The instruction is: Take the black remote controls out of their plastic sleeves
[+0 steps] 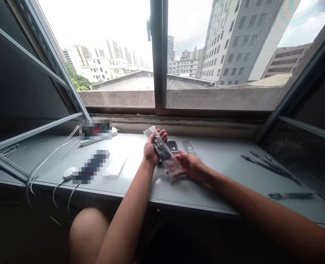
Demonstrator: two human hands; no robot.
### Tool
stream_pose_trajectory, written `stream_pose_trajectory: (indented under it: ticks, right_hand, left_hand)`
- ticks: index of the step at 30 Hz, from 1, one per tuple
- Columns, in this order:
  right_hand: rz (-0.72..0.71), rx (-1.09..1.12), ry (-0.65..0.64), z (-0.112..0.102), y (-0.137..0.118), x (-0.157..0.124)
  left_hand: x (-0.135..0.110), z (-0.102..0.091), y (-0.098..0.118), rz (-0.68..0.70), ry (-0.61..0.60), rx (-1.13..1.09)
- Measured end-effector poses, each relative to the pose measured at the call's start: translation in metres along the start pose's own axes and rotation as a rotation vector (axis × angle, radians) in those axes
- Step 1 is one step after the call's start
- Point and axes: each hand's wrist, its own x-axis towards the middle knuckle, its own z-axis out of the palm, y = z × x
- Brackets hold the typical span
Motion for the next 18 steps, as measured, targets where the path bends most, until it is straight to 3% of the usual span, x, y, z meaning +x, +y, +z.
stream_pose_trajectory:
  ticks: [8,18]
  right_hand:
    - [0.124,-0.039,-0.089,0.006,0.006,-0.006]
    - [0.176,-0.081,-0.124,0.011,-0.003,-0.01]
  left_hand:
    - [-0.01,0.003,-0.021,-0.092,-0.199,0.207]
    - [-0.007,-0.004,-0.012,-0.055,-0.227,0.247]
